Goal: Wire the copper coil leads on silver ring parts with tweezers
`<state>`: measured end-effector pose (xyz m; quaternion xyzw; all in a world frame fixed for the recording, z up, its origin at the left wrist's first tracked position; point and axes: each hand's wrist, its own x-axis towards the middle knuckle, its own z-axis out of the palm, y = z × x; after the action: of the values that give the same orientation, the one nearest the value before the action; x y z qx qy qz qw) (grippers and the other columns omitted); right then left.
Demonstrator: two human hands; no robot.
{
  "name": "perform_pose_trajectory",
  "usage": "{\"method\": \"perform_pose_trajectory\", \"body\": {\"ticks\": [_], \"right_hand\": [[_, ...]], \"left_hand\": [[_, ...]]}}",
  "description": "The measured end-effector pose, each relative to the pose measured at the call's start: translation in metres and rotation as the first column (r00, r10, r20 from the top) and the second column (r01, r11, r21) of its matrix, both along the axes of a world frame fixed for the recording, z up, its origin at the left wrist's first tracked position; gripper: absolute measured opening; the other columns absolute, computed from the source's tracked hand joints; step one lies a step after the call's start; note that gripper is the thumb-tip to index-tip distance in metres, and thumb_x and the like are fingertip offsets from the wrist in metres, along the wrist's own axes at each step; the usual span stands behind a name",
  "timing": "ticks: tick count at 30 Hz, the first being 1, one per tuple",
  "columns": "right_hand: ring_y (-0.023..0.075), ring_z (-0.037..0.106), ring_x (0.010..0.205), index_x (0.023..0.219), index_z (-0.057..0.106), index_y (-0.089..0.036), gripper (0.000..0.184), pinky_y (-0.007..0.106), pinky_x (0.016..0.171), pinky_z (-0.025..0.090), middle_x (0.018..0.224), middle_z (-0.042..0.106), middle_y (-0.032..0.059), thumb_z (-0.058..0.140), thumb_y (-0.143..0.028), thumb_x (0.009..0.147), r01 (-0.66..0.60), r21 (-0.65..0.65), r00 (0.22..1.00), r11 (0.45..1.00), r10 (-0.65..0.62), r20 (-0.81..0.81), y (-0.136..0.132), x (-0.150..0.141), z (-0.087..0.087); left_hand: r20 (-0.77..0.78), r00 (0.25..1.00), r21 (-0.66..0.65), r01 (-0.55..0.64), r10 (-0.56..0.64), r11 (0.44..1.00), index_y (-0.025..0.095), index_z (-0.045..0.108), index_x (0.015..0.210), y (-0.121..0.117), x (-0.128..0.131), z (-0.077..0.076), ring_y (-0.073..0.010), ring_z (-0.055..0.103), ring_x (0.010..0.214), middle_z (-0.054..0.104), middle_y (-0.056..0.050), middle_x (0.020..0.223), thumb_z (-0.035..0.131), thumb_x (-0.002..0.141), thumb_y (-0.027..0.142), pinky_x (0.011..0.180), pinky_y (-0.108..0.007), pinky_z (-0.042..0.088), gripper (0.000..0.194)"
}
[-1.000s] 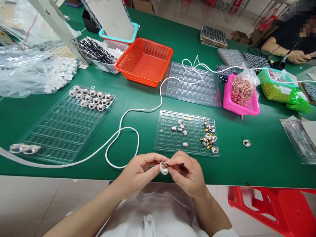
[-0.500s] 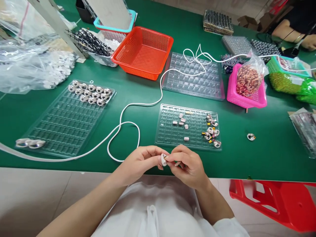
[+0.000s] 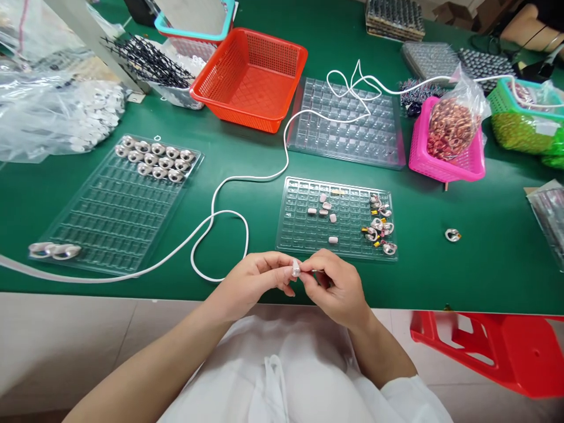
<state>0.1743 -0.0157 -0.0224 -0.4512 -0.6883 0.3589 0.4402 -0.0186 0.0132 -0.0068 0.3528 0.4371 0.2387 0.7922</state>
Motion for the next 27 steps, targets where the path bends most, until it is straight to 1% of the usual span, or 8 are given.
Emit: {"method": "perform_pose_trajectory", "body": {"ticks": [4, 6, 9, 12, 17, 21, 24, 27], "right_hand": [[0.0112, 0.052, 0.059, 0.099, 0.068, -0.023, 0.017, 0.024, 0.054, 0.044, 0.080, 0.067, 0.0008, 0.061, -0.012, 0.089, -0.078, -0.022, 0.997, 0.997, 0.078, -0.014, 0.005, 0.004, 0.005], [0.0115, 0.052, 0.060, 0.097, 0.069, -0.023, 0.016, 0.024, 0.056, 0.044, 0.078, 0.065, 0.0005, 0.061, -0.012, 0.088, -0.104, -0.046, 0.995, 0.993, 0.104, -0.012, 0.007, 0.005, 0.006], [0.0103, 0.047, 0.059, 0.093, 0.068, -0.021, 0.010, 0.023, 0.054, 0.040, 0.077, 0.062, -0.0005, 0.063, -0.014, 0.088, -0.128, -0.146, 0.991, 0.981, 0.131, 0.006, 0.009, 0.007, 0.009], [0.0092, 0.044, 0.057, 0.090, 0.068, -0.020, 0.004, 0.023, 0.052, 0.036, 0.075, 0.057, -0.0018, 0.064, -0.019, 0.091, -0.154, -0.277, 0.987, 0.948, 0.163, 0.008, 0.012, 0.011, 0.012], [0.0085, 0.041, 0.056, 0.089, 0.069, -0.019, 0.008, 0.022, 0.052, 0.034, 0.069, 0.053, -0.0040, 0.066, -0.025, 0.092, -0.201, -0.418, 0.976, 0.886, 0.217, -0.010, 0.018, 0.015, 0.018], [0.0093, 0.044, 0.059, 0.087, 0.069, -0.020, 0.010, 0.022, 0.054, 0.035, 0.071, 0.056, -0.0032, 0.064, -0.026, 0.093, -0.233, -0.444, 0.965, 0.865, 0.262, 0.004, 0.021, 0.016, 0.022], [0.0093, 0.045, 0.060, 0.084, 0.067, -0.019, 0.010, 0.022, 0.055, 0.035, 0.072, 0.056, -0.0034, 0.064, -0.023, 0.093, -0.244, -0.437, 0.958, 0.866, 0.285, 0.029, 0.023, 0.016, 0.024], [0.0098, 0.046, 0.062, 0.083, 0.065, -0.019, 0.011, 0.023, 0.056, 0.036, 0.073, 0.056, -0.0032, 0.062, -0.020, 0.094, -0.256, -0.409, 0.952, 0.876, 0.303, 0.052, 0.023, 0.016, 0.023]], "left_hand": [[0.030, 0.999, -0.110, 0.017, -0.014, 0.994, 0.016, 0.080, 0.088, 0.004, -0.001, 0.002, -0.0163, 0.069, 0.067, 0.076, -0.005, 0.083, 0.079, 0.079, 0.031, 0.068, -0.028, 0.057, 0.018], [0.043, 0.999, -0.135, 0.023, -0.017, 0.991, 0.016, 0.080, 0.088, 0.005, -0.002, 0.001, -0.0161, 0.070, 0.068, 0.075, -0.005, 0.083, 0.080, 0.078, 0.031, 0.069, -0.028, 0.058, 0.017], [0.025, 0.999, -0.141, 0.025, -0.021, 0.990, 0.016, 0.080, 0.090, 0.005, -0.003, -0.001, -0.0155, 0.070, 0.070, 0.075, -0.004, 0.086, 0.080, 0.080, 0.031, 0.070, -0.027, 0.059, 0.018], [0.003, 1.000, -0.144, 0.028, -0.028, 0.989, 0.016, 0.080, 0.091, 0.005, -0.004, -0.001, -0.0152, 0.070, 0.071, 0.074, -0.005, 0.088, 0.080, 0.080, 0.032, 0.071, -0.028, 0.060, 0.019], [-0.008, 0.997, -0.133, 0.072, -0.074, 0.989, 0.017, 0.081, 0.088, 0.006, -0.005, 0.002, -0.0140, 0.066, 0.069, 0.069, -0.002, 0.080, 0.080, 0.079, 0.033, 0.069, -0.028, 0.061, 0.019], [-0.038, 0.992, -0.121, 0.114, -0.120, 0.986, 0.017, 0.080, 0.087, 0.007, -0.006, 0.001, -0.0140, 0.066, 0.066, 0.067, -0.002, 0.078, 0.078, 0.081, 0.033, 0.068, -0.029, 0.061, 0.018], [-0.028, 0.990, -0.130, 0.135, -0.140, 0.982, 0.017, 0.080, 0.084, 0.008, -0.007, -0.001, -0.0137, 0.065, 0.066, 0.066, -0.002, 0.077, 0.078, 0.081, 0.033, 0.067, -0.029, 0.061, 0.017], [-0.001, 0.991, -0.157, 0.131, -0.133, 0.979, 0.016, 0.080, 0.083, 0.008, -0.006, -0.002, -0.0140, 0.063, 0.066, 0.065, -0.002, 0.075, 0.078, 0.080, 0.033, 0.067, -0.030, 0.061, 0.017]]}}
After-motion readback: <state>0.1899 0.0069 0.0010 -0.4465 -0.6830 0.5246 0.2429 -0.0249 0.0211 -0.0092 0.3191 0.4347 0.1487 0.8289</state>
